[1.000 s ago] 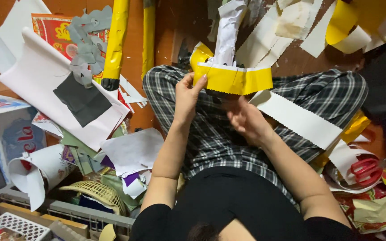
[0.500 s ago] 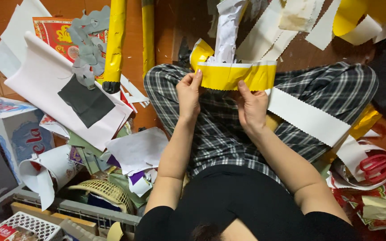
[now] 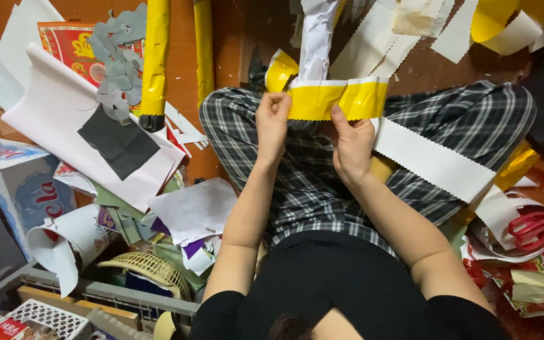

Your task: Applying paper strips with adhesive to a giraffe armature to create a paper-mache sculpture

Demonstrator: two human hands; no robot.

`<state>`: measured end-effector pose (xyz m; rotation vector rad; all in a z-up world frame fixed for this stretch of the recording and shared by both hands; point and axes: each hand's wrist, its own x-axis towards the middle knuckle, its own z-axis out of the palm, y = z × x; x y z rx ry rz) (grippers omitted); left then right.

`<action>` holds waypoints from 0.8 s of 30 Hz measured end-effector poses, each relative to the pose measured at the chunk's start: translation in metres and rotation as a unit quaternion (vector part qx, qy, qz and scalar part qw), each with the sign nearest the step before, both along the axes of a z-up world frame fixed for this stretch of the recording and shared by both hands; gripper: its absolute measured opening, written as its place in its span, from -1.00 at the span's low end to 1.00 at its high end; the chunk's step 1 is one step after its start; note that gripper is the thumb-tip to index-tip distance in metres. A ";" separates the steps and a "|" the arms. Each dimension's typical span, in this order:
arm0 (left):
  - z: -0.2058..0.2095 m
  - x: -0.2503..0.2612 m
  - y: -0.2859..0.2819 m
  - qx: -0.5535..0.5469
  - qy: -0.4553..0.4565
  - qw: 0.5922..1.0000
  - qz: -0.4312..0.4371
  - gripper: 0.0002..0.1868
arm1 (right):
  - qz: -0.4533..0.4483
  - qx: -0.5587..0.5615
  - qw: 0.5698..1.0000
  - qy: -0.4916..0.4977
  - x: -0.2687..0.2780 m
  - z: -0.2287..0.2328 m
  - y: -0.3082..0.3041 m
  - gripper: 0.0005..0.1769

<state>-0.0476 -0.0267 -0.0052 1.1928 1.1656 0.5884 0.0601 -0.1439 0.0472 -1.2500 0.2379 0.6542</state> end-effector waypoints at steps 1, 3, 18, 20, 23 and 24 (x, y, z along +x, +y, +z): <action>0.016 0.004 0.000 -0.001 0.001 1.000 0.000 -0.81 | 0.000 -0.001 1.000 0.001 0.000 0.000 0.001 -0.78; 0.049 0.013 -0.002 0.084 -0.009 0.996 -0.028 -0.58 | 0.001 -0.009 1.000 -0.017 -0.001 -0.001 0.002 -0.73; 0.038 0.021 0.021 -0.017 0.137 0.929 -0.343 -0.05 | 0.023 -0.036 0.997 -0.064 -0.002 -0.023 -0.009 -0.66; 0.058 0.037 0.015 -0.054 0.079 0.956 -0.277 -0.26 | 0.030 -0.027 0.997 -0.061 0.003 -0.014 -0.005 -0.71; 0.064 0.044 0.005 -0.105 0.006 0.978 -0.179 -0.45 | 0.062 -0.025 0.996 -0.060 0.005 -0.003 -0.016 -0.75; 0.061 0.044 0.004 -0.116 -0.008 0.982 -0.151 -0.47 | 0.086 -0.027 0.994 -0.062 0.005 0.001 -0.022 -0.73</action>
